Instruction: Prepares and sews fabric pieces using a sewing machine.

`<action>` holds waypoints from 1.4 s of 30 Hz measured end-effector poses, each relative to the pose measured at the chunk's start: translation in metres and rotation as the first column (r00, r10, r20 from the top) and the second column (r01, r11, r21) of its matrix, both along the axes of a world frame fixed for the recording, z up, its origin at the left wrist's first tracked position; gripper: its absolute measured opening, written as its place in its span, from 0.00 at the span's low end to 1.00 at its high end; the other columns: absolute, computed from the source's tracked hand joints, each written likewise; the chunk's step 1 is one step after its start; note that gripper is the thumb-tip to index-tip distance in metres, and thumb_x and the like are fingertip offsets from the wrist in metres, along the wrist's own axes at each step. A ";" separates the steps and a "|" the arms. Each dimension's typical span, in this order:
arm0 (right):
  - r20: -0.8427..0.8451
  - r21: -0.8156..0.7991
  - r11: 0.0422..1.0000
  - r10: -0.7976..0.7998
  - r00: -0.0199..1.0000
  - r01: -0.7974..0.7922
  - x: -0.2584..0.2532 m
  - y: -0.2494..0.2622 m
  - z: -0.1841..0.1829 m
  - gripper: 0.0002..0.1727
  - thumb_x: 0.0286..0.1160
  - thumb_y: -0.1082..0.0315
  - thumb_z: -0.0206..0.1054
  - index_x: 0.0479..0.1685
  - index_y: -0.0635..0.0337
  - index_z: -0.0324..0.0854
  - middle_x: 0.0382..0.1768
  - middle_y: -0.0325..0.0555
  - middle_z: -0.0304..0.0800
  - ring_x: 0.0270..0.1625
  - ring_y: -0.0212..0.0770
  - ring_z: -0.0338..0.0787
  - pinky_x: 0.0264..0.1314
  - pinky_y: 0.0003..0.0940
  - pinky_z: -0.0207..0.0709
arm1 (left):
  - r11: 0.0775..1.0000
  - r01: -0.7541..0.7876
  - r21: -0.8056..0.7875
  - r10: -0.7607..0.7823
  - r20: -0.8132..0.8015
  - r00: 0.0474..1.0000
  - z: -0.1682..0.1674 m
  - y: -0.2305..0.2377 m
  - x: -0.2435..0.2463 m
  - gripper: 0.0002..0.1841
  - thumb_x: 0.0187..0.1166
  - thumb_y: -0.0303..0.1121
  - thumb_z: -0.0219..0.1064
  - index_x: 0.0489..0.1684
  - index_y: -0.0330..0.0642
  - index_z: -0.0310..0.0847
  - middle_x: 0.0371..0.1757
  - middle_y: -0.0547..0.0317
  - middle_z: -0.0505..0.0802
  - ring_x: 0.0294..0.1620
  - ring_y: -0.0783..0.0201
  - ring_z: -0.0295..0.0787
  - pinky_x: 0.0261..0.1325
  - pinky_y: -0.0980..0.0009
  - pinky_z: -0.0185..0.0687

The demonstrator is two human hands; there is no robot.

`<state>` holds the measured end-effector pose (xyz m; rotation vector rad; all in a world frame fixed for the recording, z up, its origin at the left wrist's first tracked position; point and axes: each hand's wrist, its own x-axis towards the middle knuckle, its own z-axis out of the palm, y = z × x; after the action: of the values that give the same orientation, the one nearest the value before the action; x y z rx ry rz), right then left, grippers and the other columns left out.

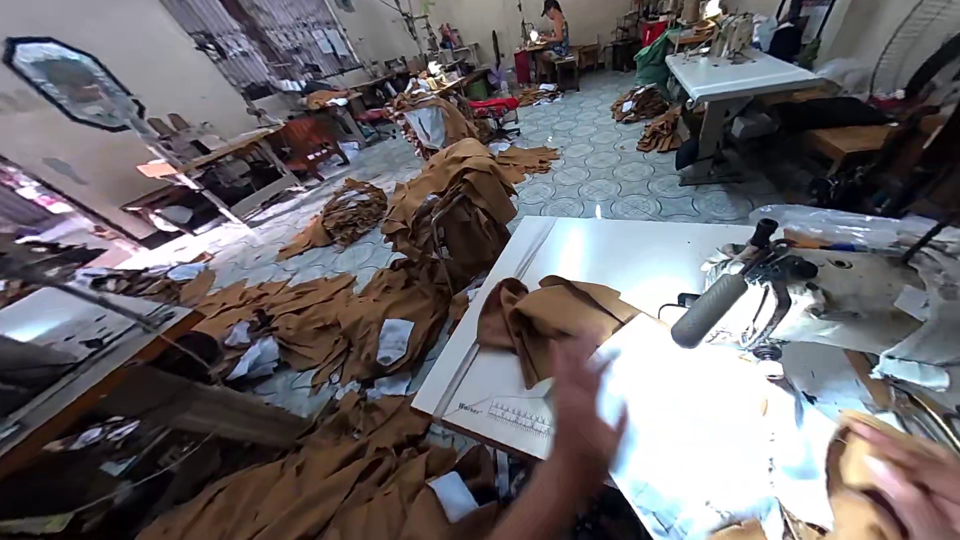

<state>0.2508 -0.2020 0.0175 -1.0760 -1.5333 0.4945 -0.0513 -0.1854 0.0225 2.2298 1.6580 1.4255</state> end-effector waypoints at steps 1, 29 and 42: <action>0.235 -0.029 0.995 -0.090 0.968 0.099 -0.010 0.008 -0.001 0.13 0.69 0.73 0.66 0.47 0.72 0.90 0.52 0.57 0.91 0.56 0.46 0.88 0.61 0.40 0.81 | 0.992 0.107 -0.068 -0.113 -0.104 0.988 -0.013 -0.012 0.031 0.26 0.70 0.48 0.68 0.52 0.33 0.91 0.61 0.30 0.91 0.68 0.31 0.86 0.72 0.26 0.67; 0.231 -0.774 0.493 0.804 0.548 -0.397 -0.082 0.022 -0.024 0.25 0.85 0.74 0.54 0.79 0.76 0.71 0.76 0.72 0.77 0.80 0.64 0.77 0.86 0.52 0.62 | 0.876 0.444 -0.188 -0.482 -0.292 0.826 0.002 -0.041 -0.039 0.08 0.66 0.33 0.75 0.40 0.55 0.96 0.33 0.55 0.92 0.35 0.53 0.90 0.34 0.57 0.84; 0.158 -0.325 0.946 0.078 0.984 -0.023 -0.063 -0.005 -0.035 0.20 0.71 0.84 0.57 0.61 0.83 0.81 0.56 0.71 0.89 0.58 0.50 0.91 0.65 0.39 0.80 | 0.900 -0.128 -0.417 0.042 -0.211 0.977 -0.031 0.076 -0.137 0.19 0.72 0.33 0.74 0.63 0.44 0.90 0.78 0.36 0.81 0.82 0.31 0.71 0.82 0.32 0.58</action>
<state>0.1875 -0.2069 -0.0178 -1.3604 -1.6697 0.7234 -0.1880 -0.1094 -0.0087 2.1130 1.9205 0.7595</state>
